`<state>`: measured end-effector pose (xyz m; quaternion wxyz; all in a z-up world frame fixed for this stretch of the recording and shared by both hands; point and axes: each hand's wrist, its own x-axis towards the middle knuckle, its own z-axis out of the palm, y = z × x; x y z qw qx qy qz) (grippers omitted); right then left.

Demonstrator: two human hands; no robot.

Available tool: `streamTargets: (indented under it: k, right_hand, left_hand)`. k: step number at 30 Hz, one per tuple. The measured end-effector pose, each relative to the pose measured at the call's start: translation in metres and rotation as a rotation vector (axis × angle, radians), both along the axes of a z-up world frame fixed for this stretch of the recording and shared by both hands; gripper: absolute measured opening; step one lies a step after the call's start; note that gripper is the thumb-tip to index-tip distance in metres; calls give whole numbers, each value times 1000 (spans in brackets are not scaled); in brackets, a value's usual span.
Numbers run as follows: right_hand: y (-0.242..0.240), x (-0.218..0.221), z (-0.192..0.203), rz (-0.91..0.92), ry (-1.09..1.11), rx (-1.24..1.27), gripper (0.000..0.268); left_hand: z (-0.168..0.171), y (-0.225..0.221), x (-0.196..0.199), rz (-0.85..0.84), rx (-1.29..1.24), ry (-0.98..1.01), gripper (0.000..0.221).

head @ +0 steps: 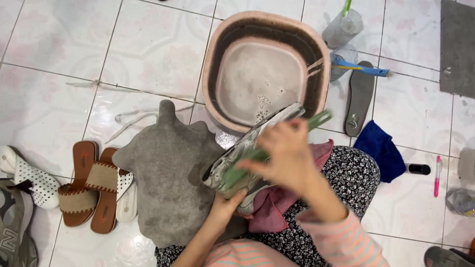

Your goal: Deep scrubbing the sole of a sneaker using a brush and soapy water, followed by wiping with a cloth.

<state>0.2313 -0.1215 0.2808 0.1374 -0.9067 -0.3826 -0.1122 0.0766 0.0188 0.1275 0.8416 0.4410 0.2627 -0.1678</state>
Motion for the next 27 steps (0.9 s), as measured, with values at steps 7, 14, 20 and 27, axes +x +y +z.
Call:
streamTargets:
  k: [7, 14, 20, 27]
  right_hand:
    - [9, -14, 8, -17, -14, 31, 59]
    - [-11, 22, -9, -245, 111, -103, 68]
    - [14, -19, 2, -96, 127, 16, 67]
    - [-12, 4, -12, -183, -15, -18, 56]
  left_hand:
    - [-27, -4, -8, 7, -16, -6, 72]
    - [-18, 5, -6, -36, 17, -3, 61]
    - [-25, 7, -8, -94, 279, -254, 62]
    - [-17, 7, -8, -73, 236, -233, 64]
